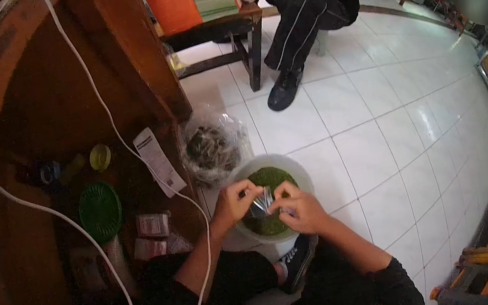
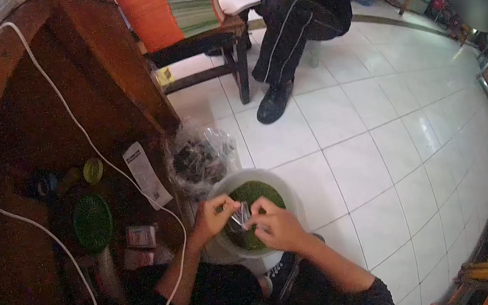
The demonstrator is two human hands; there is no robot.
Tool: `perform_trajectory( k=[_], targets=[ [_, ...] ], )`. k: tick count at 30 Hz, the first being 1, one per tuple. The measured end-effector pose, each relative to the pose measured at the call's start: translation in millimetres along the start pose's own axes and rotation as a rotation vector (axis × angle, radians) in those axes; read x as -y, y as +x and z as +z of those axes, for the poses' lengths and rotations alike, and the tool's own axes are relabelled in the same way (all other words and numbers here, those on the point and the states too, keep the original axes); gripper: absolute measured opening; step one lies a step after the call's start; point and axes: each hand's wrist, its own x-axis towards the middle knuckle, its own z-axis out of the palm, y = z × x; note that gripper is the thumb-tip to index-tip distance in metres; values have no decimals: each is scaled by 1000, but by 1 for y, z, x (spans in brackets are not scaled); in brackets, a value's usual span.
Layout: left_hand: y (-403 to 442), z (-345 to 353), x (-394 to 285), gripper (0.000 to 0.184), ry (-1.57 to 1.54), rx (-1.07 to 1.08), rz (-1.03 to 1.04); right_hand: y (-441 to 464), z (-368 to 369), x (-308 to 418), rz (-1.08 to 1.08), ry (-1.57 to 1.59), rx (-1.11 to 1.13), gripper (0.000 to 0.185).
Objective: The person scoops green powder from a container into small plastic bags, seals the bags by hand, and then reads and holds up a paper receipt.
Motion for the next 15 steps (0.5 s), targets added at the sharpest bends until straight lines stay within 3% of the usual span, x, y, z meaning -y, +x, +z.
perform_trajectory(
  k=[2,4,6,10,15],
  targets=[
    [3,-1,0,21,22,26,-128,3,-2,2,-8,-82,-24,23],
    [-8,2,-2,24,40,57,-275,7,-8,12,7,-66,-48,15],
    [3,0,-20,39,246,-114,239,6,-5,-3,-43,-137,-39,8],
    [1,2,-21,54,276,135,265,-3,-1,-8,82,-326,127,15],
    [2,6,-2,43,413,96,300,1,4,-16,75,-322,209,26]
  ],
)
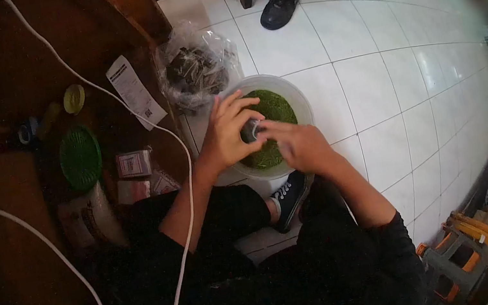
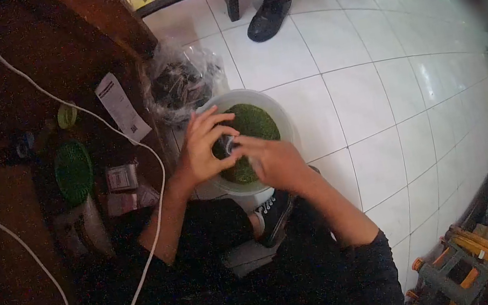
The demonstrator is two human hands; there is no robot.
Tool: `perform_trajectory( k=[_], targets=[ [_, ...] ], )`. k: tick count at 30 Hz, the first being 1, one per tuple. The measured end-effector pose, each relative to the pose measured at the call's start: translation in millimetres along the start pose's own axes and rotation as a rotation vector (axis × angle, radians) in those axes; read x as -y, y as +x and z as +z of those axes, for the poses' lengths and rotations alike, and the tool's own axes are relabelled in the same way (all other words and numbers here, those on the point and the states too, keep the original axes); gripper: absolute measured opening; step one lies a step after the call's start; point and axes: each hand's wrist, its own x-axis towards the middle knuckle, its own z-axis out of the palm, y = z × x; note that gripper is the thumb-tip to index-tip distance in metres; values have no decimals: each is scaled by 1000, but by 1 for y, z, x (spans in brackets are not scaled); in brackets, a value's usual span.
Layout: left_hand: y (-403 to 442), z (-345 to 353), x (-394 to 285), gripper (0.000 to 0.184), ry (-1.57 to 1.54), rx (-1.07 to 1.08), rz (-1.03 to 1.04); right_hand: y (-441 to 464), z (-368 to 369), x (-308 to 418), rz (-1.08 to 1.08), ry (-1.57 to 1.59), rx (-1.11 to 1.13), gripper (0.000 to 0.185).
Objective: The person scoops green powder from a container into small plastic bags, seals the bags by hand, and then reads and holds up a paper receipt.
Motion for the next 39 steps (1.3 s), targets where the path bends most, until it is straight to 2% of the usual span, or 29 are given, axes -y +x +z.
perform_trajectory(
  k=[2,3,4,5,6,7,8,9,11,13,15,16,18,22,24,31,36,38,39],
  targets=[
    [1,-7,6,43,16,-19,-15,9,11,-19,-30,198,-347,28],
    [4,-10,10,46,-23,-88,-47,12,-5,-5,157,157,-343,24],
    [5,-12,12,49,-60,-160,-78,15,-2,-11,159,158,-339,24],
    [7,-12,12,53,-17,-259,-84,19,4,-22,158,13,-318,21],
    [7,-13,12,53,-17,-258,-84,21,13,-31,158,-132,-296,19],
    [7,-15,13,55,-133,-301,-180,23,24,-36,160,-130,-295,19],
    [8,-17,13,57,-249,-344,-277,25,36,-42,180,-262,-129,18],
    [9,-17,12,57,-249,-343,-282,26,48,-48,197,-391,39,20],
    [11,-18,9,62,-378,-441,-261,27,71,-61,187,-446,124,19],
    [8,-16,15,63,-393,-436,-276,28,76,-61,176,-498,208,18],
    [6,-14,20,64,-412,-433,-286,31,73,-63,177,-474,16,15],
    [6,-13,23,63,-440,-395,-296,36,71,-64,177,-476,18,15],
    [5,-9,23,61,-473,-357,-307,44,66,-66,101,-521,-273,13],
    [6,-4,20,62,-492,-318,-321,55,81,-66,60,-556,-182,12],
    [4,-2,20,63,-485,-325,-320,52,90,-56,60,-523,108,14],
    [4,-2,20,68,-473,-323,-297,39,63,-52,114,-420,19,16],
    [4,-3,21,70,-408,-316,-288,28,8,-29,307,-288,21,16],
    [2,-6,19,72,-204,-257,-247,18,-7,-31,330,-255,-32,15],
    [2,-6,17,72,-202,-261,-244,14,-14,-32,352,-219,-84,17]
  ],
)
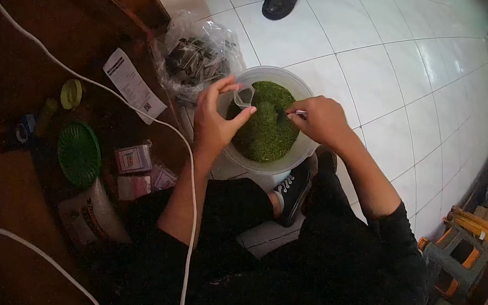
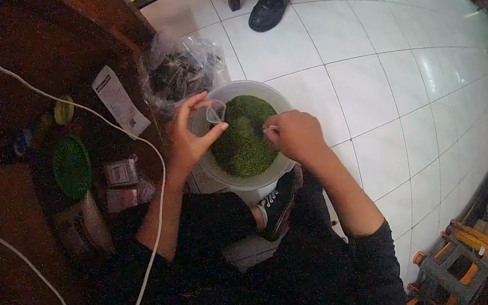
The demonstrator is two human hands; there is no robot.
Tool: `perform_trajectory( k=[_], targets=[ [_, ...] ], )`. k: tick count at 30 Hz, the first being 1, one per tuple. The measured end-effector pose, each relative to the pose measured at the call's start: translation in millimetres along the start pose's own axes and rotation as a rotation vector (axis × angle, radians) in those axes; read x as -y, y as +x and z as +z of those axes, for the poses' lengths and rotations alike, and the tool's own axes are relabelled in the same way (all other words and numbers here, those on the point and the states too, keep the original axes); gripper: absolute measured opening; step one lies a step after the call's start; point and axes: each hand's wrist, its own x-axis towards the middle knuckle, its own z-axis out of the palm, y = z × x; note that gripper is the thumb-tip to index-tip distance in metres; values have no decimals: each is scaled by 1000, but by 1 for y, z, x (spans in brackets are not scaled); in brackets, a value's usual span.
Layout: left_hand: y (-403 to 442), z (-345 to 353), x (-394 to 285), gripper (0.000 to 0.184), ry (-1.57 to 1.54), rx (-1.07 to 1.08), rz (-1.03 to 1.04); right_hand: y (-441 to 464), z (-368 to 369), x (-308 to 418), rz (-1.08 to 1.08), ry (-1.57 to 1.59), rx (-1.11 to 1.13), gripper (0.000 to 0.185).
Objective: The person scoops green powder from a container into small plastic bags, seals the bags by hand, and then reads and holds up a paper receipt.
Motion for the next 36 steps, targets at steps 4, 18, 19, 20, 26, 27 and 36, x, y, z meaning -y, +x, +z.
perform_trajectory(
  k=[4,18,19,20,26,27,36],
  targets=[
    [-3,5,-3,73,101,26,80,-12,-26,-1,48,106,-73,19],
    [-9,16,-17,77,138,73,63,-26,-32,19,-97,286,-259,18],
    [-9,16,-18,77,149,71,66,-26,-32,19,-100,285,-260,18],
    [-9,16,-18,77,160,70,69,-26,-31,18,-105,290,-262,18],
    [-12,20,-11,77,67,50,65,-25,-23,9,-38,289,-303,18],
    [-13,20,-12,77,67,46,68,-25,-21,8,-1,247,-282,19],
    [-33,47,-20,57,-621,140,-314,-23,14,32,-94,466,-299,36]
  ],
)
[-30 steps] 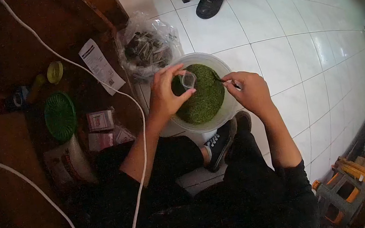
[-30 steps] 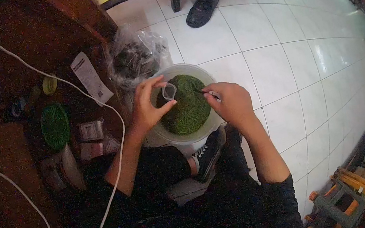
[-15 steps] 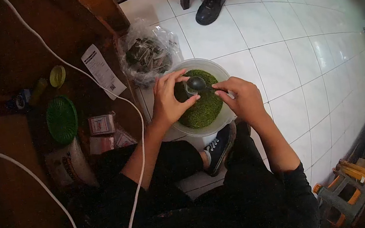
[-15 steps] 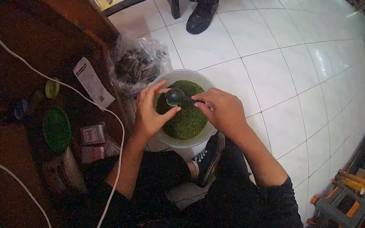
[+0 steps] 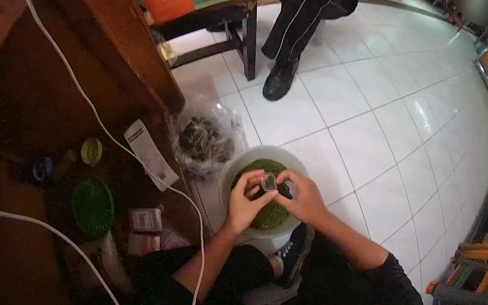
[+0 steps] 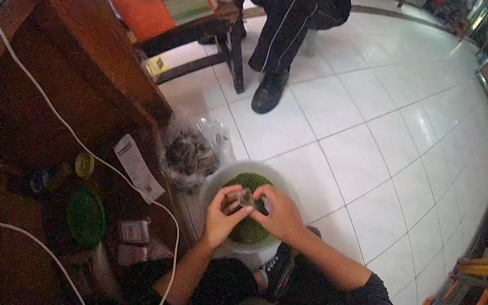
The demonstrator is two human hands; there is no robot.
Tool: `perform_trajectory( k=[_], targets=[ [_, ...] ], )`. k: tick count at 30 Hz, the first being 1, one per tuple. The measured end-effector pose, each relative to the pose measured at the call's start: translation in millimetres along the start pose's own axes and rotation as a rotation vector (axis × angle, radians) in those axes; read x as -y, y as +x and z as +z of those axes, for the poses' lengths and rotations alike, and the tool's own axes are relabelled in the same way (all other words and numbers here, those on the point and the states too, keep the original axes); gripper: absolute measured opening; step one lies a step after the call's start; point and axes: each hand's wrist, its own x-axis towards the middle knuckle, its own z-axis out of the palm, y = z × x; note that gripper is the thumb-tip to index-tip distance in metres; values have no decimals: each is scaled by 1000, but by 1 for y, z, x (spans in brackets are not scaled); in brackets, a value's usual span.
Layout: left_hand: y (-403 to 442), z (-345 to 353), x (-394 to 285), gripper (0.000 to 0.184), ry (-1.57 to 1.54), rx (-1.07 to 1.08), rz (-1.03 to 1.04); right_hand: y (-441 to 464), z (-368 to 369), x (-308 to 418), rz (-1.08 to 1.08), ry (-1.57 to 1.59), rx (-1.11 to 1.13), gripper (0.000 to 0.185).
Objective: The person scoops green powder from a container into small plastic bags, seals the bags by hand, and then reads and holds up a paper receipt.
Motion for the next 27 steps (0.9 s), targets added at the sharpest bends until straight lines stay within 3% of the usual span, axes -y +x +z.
perform_trajectory(
  k=[2,4,8,10,13,15,27],
  targets=[
    [0,2,6,51,-95,-9,29,5,6,-5,29,215,-55,25],
    [2,-6,8,34,-211,-56,-52,6,9,-12,57,313,-44,20],
    [6,-17,6,19,-163,-21,-77,4,9,-14,128,552,31,11],
    [7,-17,3,12,-91,7,46,3,10,-15,110,603,36,11],
    [6,-18,-3,14,-12,-19,96,4,7,-17,135,623,-7,10],
    [7,-17,-1,12,-12,-25,104,5,4,-18,5,465,-81,11],
    [4,-10,5,8,65,-55,256,4,-3,-13,-53,428,-49,9]
  ],
)
